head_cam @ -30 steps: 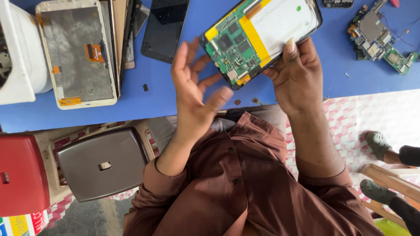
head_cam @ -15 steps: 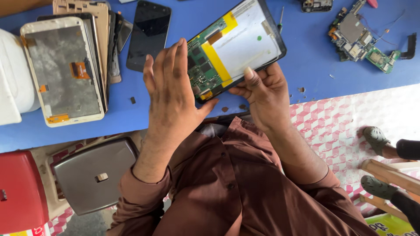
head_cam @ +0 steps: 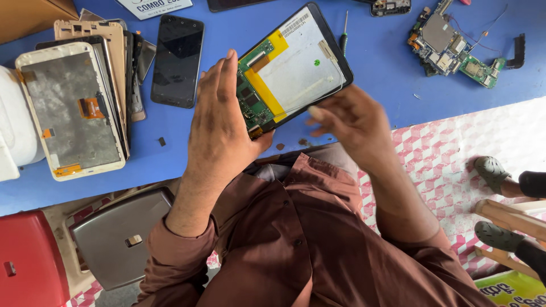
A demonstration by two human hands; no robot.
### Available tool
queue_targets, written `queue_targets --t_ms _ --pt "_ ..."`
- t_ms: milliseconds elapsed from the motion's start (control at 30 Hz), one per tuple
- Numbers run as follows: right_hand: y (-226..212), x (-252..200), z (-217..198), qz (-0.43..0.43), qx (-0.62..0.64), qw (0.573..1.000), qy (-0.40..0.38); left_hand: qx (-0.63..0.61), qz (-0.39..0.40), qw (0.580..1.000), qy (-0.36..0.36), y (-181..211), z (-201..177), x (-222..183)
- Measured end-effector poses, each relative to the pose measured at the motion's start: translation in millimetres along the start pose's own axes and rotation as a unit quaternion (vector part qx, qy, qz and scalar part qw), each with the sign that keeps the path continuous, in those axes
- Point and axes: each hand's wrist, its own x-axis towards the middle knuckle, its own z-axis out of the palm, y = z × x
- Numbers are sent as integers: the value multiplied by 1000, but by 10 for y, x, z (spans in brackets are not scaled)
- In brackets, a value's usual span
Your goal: The person disassembles a white tablet using a screwdriver, then picks up a black tablet and removes its back cover. The person continues to work on the black tablet's internal components with the screwdriver.
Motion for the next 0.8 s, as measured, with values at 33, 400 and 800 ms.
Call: queue_targets --t_ms 33,400,800 --pt "-29 -56 -66 5 -80 996 44 12 4 1000 6 -9 -6 -3" --pt "-56 141 -48 -285 -538 777 159 70 18 997 -4 -95 -9 2" --pt "273 267 -520 -161 -342 908 182 7 35 998 -46 -176 95 125"
